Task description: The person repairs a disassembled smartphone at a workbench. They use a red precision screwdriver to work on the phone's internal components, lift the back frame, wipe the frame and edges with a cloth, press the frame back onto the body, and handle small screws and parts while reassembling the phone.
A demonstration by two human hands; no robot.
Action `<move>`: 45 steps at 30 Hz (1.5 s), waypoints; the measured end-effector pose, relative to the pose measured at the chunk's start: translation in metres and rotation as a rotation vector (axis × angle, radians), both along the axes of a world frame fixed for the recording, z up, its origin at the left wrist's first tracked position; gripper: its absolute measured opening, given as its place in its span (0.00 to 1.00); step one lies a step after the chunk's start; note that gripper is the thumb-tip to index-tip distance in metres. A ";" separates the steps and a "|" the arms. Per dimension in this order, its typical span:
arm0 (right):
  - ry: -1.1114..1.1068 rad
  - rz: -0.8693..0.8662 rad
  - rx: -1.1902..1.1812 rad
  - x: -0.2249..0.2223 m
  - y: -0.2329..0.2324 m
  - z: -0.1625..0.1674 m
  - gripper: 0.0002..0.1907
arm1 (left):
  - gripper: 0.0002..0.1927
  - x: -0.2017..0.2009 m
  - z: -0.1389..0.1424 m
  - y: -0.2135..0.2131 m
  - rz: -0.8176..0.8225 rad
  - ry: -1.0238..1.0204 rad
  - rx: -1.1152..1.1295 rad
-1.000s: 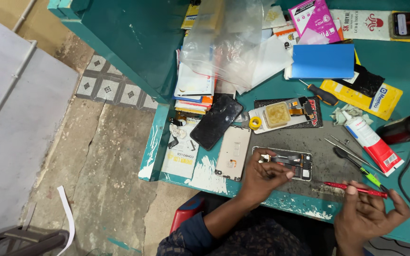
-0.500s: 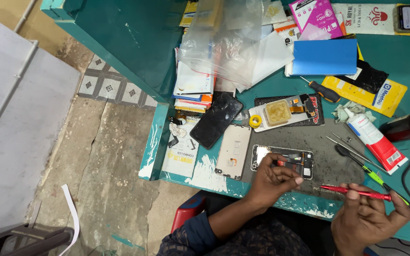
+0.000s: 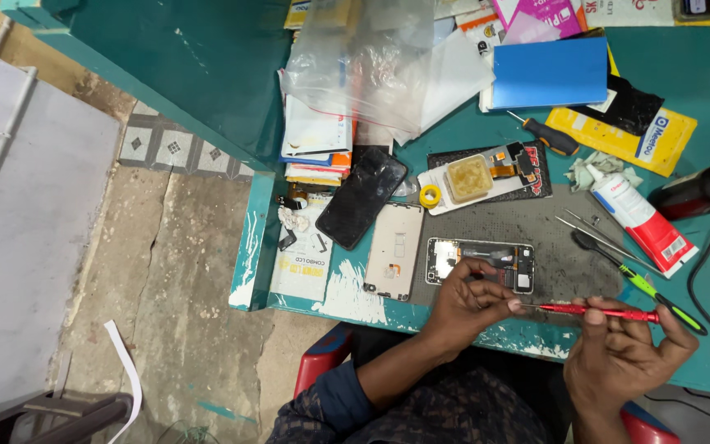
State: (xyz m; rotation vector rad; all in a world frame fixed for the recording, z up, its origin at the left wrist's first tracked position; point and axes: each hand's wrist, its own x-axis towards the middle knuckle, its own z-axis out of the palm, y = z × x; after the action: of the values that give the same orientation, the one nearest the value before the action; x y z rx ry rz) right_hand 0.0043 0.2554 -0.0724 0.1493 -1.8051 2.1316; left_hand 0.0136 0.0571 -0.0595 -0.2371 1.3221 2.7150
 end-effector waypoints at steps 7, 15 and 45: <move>0.061 -0.030 0.066 0.000 -0.006 0.012 0.30 | 0.35 0.006 0.007 0.002 0.045 -0.048 0.044; 0.117 -0.111 0.218 0.003 -0.010 0.046 0.32 | 0.40 0.008 0.014 -0.019 0.045 -0.100 0.216; 0.164 0.120 0.313 0.003 -0.010 0.051 0.35 | 0.30 0.013 0.026 -0.015 -0.039 -0.095 0.236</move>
State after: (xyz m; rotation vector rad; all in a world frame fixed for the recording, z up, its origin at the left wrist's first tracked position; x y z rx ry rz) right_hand 0.0070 0.2458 -0.0210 0.5043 -2.0619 1.8346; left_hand 0.0266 0.0419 -0.0339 -0.3094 0.9606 2.7557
